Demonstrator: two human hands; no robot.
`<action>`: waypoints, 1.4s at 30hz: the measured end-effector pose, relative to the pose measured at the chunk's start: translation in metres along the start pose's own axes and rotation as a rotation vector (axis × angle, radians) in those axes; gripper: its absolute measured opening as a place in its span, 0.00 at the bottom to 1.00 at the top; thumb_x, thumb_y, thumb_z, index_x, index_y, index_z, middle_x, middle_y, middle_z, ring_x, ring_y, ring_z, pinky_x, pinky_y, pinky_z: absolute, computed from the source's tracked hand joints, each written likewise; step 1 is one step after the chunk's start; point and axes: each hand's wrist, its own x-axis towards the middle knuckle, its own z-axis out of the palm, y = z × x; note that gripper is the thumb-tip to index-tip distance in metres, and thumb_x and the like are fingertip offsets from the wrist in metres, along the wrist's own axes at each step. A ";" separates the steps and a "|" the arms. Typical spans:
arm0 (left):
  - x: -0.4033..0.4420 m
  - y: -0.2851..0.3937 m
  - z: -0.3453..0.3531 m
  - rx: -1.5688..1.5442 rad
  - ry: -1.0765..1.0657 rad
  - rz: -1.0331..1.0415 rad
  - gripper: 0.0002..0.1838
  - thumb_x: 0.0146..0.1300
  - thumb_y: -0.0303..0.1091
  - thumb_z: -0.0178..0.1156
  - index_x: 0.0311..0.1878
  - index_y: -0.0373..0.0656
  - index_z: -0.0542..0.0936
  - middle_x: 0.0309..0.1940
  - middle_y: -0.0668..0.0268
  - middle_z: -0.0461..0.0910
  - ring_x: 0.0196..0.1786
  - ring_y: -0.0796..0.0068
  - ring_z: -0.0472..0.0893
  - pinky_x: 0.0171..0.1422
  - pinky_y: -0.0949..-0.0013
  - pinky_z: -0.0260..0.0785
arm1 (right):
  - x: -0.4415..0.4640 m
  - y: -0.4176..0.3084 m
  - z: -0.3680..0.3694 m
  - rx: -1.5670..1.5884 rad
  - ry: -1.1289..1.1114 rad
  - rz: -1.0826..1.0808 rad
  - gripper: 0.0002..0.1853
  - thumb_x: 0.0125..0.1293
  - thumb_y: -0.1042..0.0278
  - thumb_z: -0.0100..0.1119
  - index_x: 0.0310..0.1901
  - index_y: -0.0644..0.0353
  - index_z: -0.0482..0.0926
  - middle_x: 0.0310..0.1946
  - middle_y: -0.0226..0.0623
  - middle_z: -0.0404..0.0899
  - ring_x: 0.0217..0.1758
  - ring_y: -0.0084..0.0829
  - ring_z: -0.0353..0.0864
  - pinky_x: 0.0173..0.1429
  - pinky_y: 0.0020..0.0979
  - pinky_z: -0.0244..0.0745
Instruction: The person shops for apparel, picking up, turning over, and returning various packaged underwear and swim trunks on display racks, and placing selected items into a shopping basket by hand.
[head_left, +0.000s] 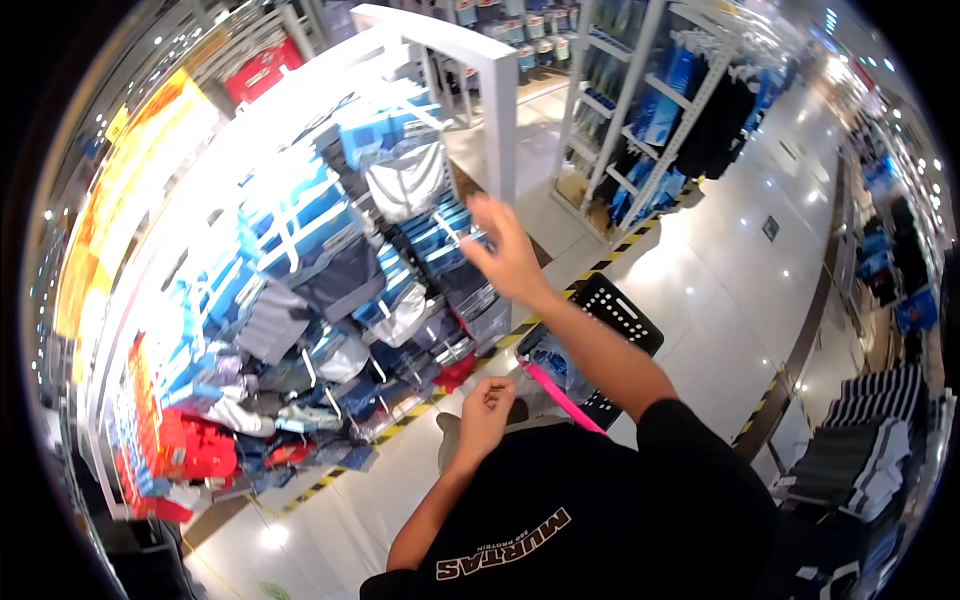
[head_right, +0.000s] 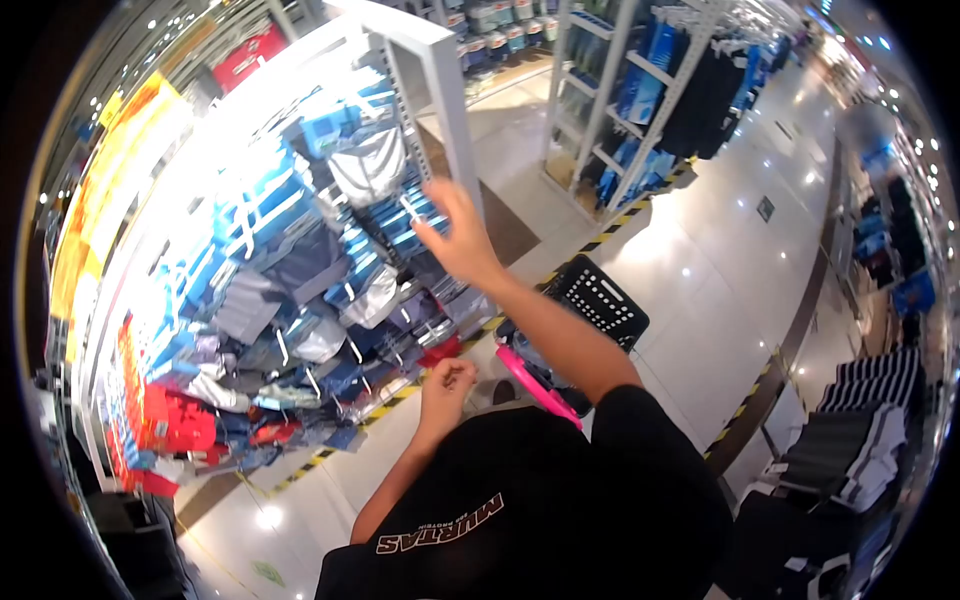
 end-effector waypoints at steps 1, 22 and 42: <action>0.003 0.005 0.004 0.129 -0.020 0.062 0.13 0.70 0.35 0.66 0.51 0.37 0.80 0.40 0.64 0.85 0.40 0.75 0.83 0.46 0.73 0.74 | -0.032 -0.001 -0.019 0.027 -0.030 0.105 0.24 0.66 0.67 0.69 0.61 0.65 0.76 0.54 0.41 0.78 0.55 0.30 0.81 0.58 0.32 0.76; 0.110 -0.048 0.109 0.993 -0.830 0.923 0.14 0.50 0.42 0.71 0.36 0.48 0.80 0.33 0.64 0.82 0.39 0.61 0.83 0.45 0.55 0.68 | -0.318 0.009 -0.115 -1.046 0.271 0.875 0.17 0.52 0.48 0.76 0.29 0.51 0.83 0.25 0.37 0.84 0.32 0.47 0.84 0.35 0.47 0.76; 0.234 -0.040 0.233 1.000 -0.750 1.118 0.09 0.48 0.39 0.70 0.30 0.50 0.81 0.30 0.64 0.83 0.36 0.62 0.82 0.45 0.56 0.67 | -0.248 0.087 -0.204 -1.167 0.553 0.798 0.14 0.47 0.53 0.77 0.30 0.51 0.84 0.28 0.38 0.84 0.34 0.44 0.85 0.38 0.45 0.78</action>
